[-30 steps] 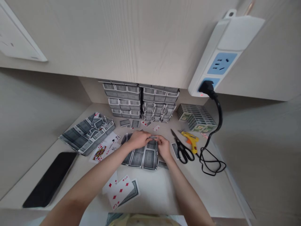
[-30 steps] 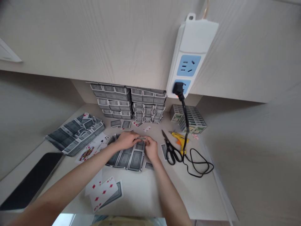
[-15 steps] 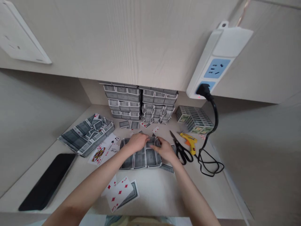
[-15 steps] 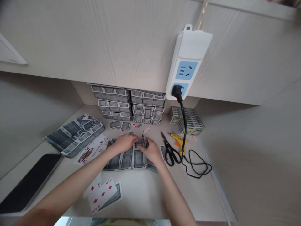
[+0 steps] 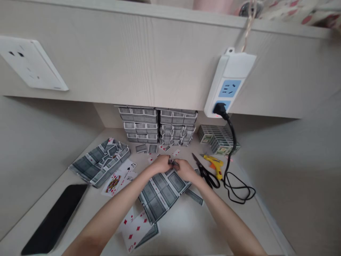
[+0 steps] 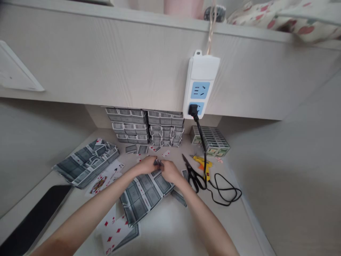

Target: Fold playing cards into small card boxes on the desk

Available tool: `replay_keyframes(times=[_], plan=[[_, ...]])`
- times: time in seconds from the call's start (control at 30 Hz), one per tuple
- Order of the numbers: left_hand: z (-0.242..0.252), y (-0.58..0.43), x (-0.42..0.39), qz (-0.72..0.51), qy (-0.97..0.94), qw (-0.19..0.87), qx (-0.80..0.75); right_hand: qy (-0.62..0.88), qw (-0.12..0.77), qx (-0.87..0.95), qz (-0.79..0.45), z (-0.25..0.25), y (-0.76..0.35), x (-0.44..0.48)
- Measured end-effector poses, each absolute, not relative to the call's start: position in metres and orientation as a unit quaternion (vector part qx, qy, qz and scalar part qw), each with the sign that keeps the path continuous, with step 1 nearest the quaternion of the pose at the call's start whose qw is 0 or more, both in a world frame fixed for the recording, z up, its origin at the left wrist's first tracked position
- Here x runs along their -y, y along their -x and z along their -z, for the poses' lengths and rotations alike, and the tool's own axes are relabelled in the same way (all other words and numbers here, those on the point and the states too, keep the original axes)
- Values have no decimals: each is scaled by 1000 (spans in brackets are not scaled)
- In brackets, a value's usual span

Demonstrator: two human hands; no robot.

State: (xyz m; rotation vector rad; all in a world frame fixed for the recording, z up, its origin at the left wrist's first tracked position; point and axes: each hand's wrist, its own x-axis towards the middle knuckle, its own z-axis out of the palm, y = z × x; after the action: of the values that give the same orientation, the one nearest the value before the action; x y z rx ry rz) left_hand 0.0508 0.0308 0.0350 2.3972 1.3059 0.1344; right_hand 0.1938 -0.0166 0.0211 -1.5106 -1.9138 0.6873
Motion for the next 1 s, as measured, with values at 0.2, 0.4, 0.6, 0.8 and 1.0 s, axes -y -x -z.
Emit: replay_keyframes(times=[0.2,0.4,0.6,0.8,1.0], plan=[[-33,-48,-33,-110,-865,241,-425,533,335,721,-291,-19,-203,21],[-30,-50,-32,-149,-847,260,-438,550,350,696,-302,-11,-209,20],[-36,-51,-30,-195,-819,300,-448,545,397,671,-310,-11,-218,20],[-31,-46,-29,-239,-777,367,-452,519,387,662,-377,-7,-225,17],[-28,-43,-25,-242,-762,385,-461,492,378,658,-426,-9,-228,17]])
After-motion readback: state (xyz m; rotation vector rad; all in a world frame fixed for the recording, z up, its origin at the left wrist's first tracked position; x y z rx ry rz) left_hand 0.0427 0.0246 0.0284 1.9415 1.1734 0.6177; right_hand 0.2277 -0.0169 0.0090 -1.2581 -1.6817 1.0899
